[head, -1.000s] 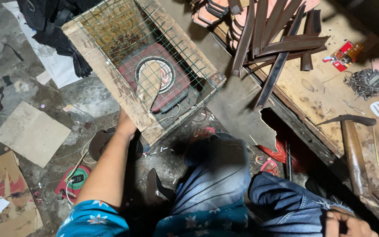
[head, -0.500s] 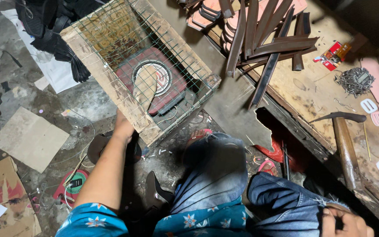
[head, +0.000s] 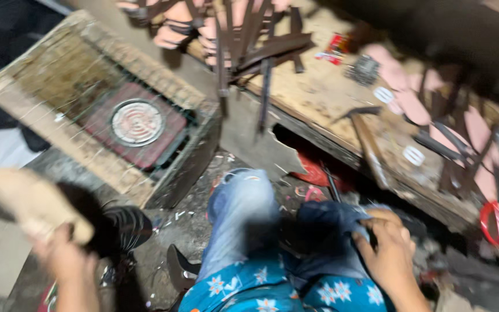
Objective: The person sits and assembles a shoe: they fit a pink insole into a shoe upper, press a wooden shoe last into the upper, trim excess material with red-handled shears, place the lasted shoe on a heating box, then fit the sole, press the parts together and tap/hammer the sole edge with a small tool to secure it.
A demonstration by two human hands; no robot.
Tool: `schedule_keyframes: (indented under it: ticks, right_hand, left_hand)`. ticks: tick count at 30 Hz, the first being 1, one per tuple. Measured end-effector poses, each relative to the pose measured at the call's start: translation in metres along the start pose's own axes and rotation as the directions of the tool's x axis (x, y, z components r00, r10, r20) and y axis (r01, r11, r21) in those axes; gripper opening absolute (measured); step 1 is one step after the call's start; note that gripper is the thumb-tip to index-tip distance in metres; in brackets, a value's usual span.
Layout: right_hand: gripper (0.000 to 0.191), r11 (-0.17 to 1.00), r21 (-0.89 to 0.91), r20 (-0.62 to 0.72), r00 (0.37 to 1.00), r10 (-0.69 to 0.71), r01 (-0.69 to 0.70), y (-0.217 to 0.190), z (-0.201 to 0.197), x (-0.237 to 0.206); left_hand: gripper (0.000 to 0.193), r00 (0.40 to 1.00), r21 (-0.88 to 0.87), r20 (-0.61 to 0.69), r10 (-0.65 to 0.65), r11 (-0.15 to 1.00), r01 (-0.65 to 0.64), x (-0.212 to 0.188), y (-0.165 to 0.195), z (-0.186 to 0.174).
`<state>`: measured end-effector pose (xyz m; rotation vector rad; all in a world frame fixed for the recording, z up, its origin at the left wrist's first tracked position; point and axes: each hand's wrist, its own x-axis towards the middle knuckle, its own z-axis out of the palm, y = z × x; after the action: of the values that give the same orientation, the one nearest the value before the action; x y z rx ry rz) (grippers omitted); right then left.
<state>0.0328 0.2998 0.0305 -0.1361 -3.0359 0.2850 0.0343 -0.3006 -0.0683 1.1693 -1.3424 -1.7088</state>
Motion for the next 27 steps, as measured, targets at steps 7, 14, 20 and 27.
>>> schedule_keyframes:
  ticks: [7,14,20,27]
  right_hand:
    - [0.039,0.927,0.238,-0.334,0.921,-0.202,0.29,0.035,0.019,-0.034]
    - [0.031,0.91,0.409,-0.302,0.951,0.072,0.061,0.09,0.045,-0.116]
    - [0.016,0.953,-0.043,-0.436,0.864,0.252,-0.299,0.19,0.046,-0.232]
    - [0.031,0.443,-0.191,-0.702,0.438,0.562,-0.876,0.247,0.011,-0.365]
  left_hand:
    - [0.069,0.789,-0.106,0.493,0.366,0.926,-0.362,-0.052,0.044,-0.017]
    - [0.083,0.258,0.138,0.966,-0.018,0.879,-0.456,-0.123,0.037,0.065]
    - [0.082,-0.28,0.306,0.845,-0.456,0.841,-0.446,-0.178,0.0,0.149]
    - [0.085,-0.488,0.032,0.719,-0.494,0.726,-0.687,-0.19,-0.016,0.199]
